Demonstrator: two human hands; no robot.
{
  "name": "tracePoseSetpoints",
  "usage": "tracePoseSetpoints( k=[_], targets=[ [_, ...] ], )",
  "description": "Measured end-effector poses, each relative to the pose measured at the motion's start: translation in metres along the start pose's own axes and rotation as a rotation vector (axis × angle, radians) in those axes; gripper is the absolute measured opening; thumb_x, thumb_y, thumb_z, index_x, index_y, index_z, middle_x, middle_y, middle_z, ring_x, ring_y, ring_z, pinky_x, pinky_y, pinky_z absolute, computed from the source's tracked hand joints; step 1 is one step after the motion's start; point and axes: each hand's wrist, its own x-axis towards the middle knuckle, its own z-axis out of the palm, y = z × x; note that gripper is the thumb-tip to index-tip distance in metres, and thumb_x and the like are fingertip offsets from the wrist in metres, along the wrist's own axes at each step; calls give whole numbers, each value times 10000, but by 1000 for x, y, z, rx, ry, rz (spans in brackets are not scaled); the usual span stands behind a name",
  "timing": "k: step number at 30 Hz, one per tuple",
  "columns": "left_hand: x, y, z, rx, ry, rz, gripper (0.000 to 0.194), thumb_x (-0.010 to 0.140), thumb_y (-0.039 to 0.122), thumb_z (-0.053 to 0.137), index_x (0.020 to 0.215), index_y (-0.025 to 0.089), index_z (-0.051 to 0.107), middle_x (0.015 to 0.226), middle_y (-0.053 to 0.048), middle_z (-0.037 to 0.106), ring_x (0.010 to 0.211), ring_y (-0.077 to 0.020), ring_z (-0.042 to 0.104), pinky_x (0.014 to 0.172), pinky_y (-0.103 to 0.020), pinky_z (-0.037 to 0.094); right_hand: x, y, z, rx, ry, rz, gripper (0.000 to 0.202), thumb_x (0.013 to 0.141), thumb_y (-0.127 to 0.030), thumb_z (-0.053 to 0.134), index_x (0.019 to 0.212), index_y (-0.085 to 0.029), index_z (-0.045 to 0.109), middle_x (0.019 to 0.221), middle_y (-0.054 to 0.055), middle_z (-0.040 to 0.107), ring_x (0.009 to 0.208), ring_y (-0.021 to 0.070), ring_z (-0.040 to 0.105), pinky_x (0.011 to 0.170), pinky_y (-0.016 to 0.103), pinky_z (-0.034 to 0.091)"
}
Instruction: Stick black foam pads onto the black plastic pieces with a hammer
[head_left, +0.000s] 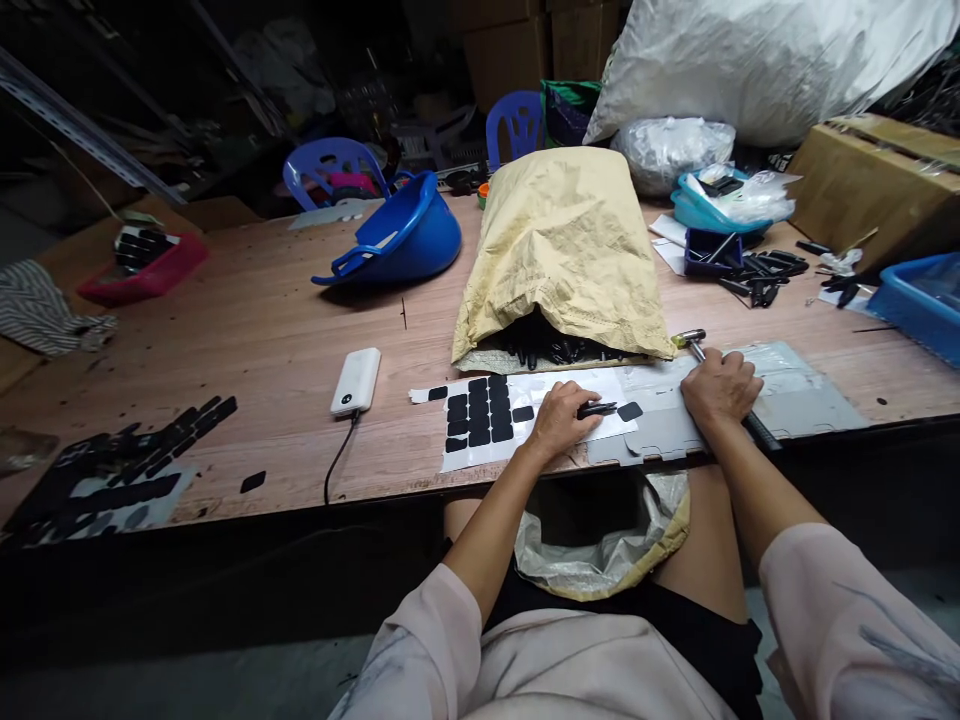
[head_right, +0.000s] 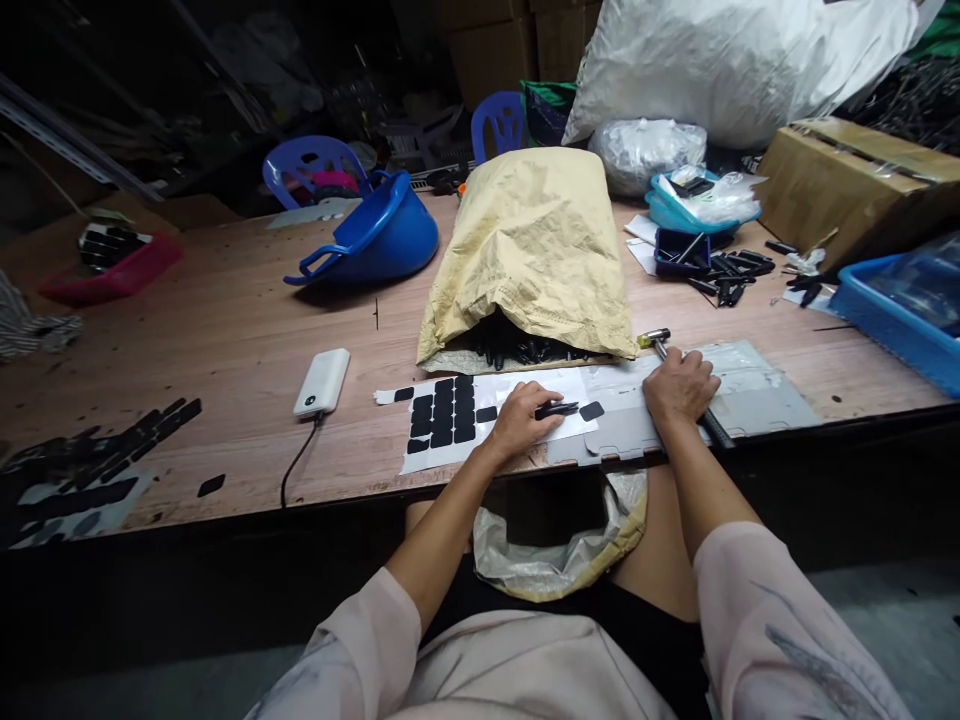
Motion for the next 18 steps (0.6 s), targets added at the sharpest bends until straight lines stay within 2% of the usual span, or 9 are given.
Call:
tracePoseSetpoints(
  k=[3,6,11,18],
  targets=[
    [-6,-5,-5,-19,43,-27,398,812,249,852,1201,246,769,1047,-47,717,1084,-268,587,1013,-409,488,0,0,0,12,-1,8,428,1025,-259,404,1274,-113,719,1177,234,623,1053,333,520,814,420,327],
    [-11,-7,-5,-11,65,-56,334,799,277,871,1119,265,780,1032,-37,720,1097,-274,570,1032,-424,464,0,0,-1,22,3,11,411,1004,-248,438,1263,-113,728,1161,233,619,1044,331,517,812,422,336],
    [-9,1,7,-32,50,-72,175,853,260,829,1026,273,800,999,-26,730,1103,-267,561,1044,-429,446,-1,-2,-4,13,-30,29,431,1030,-261,403,1277,-114,724,1201,236,623,1090,346,539,823,423,349],
    [-6,2,11,-69,68,-54,260,811,261,872,1063,256,804,1014,-36,737,1072,-261,593,1003,-408,489,4,0,-19,26,-134,23,438,1048,-272,418,1344,-138,711,1225,227,630,1098,326,572,873,435,411]
  ],
)
